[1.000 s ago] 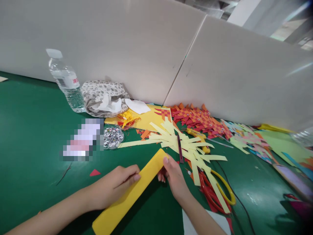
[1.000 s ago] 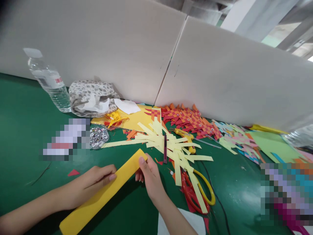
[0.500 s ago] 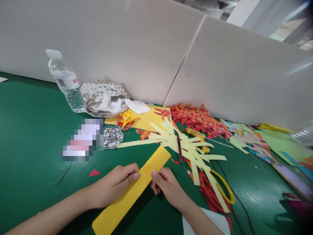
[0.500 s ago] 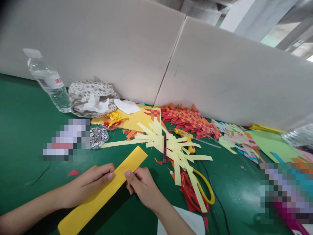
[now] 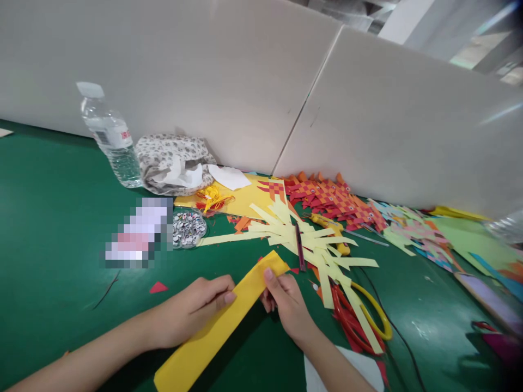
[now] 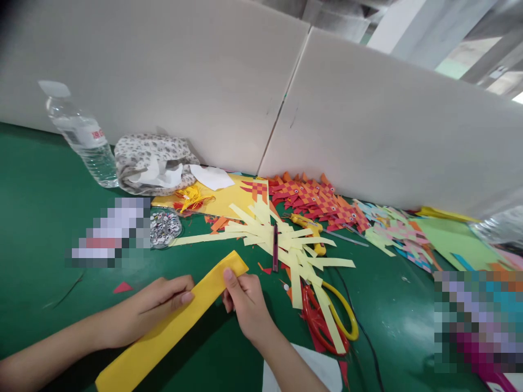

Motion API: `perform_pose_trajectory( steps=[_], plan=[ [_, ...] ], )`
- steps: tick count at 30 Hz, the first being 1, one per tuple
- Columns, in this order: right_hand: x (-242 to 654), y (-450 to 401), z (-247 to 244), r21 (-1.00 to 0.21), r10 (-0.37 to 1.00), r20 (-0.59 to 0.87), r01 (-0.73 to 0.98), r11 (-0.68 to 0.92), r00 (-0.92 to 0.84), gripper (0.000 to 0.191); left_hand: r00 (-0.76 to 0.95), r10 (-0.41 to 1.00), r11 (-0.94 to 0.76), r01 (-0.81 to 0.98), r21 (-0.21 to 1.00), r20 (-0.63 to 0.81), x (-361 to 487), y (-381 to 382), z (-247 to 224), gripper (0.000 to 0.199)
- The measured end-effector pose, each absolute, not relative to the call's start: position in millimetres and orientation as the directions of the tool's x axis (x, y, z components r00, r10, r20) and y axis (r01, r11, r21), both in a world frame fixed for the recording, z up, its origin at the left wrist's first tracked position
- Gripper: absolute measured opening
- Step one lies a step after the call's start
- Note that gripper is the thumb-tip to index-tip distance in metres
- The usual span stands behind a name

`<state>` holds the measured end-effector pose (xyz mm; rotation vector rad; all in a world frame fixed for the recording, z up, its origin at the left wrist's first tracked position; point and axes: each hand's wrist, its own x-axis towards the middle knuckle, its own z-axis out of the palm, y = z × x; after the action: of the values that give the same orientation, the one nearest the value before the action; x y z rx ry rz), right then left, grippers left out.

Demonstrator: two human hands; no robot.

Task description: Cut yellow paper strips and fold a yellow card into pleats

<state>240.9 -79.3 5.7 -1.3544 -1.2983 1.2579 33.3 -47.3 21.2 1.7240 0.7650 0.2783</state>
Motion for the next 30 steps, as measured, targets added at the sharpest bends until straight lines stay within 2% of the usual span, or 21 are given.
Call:
perform_pose_trajectory(
  steps=[7, 10, 14, 18, 26, 30],
  plan=[
    [243.4, -80.1, 4.0, -0.997, 0.993, -0.068, 0.038, -0.071, 0.092, 0.06, 0.785, 0.591, -0.162, 0.341, 0.926, -0.186, 32.7, -47.7, 21.6, 0.037],
    [244.9, -80.3, 3.8, -0.998, 0.994, -0.063, 0.022, -0.065, 0.092, 0.06, 0.782, 0.597, -0.169, 0.343, 0.924, -0.181, 32.8, -48.3, 19.1, 0.037],
    [243.5, -80.7, 5.2, -0.995, 0.989, -0.089, 0.053, -0.083, -0.117, 0.051, 0.757, 0.633, -0.163, 0.337, 0.927, -0.164, 33.9, -48.6, 17.5, 0.036],
    [238.2, -84.2, 5.9, -0.985, 0.926, -0.156, 0.121, -0.12, -0.343, 0.043, 0.754, 0.641, -0.163, 0.316, 0.935, -0.143, 34.8, -48.9, 17.5, 0.036],
    [234.5, -86.9, 4.2, -0.985, 0.924, -0.167, 0.098, -0.141, -0.343, 0.04, 0.75, 0.643, -0.125, 0.3, 0.946, -0.153, 35.9, -51.6, 14.0, 0.036],
    [234.8, -85.2, 5.5, -0.983, 0.915, -0.156, 0.15, -0.107, -0.372, 0.043, 0.727, 0.676, -0.153, 0.294, 0.943, -0.117, 36.6, -52.2, 11.2, 0.037]
  ],
)
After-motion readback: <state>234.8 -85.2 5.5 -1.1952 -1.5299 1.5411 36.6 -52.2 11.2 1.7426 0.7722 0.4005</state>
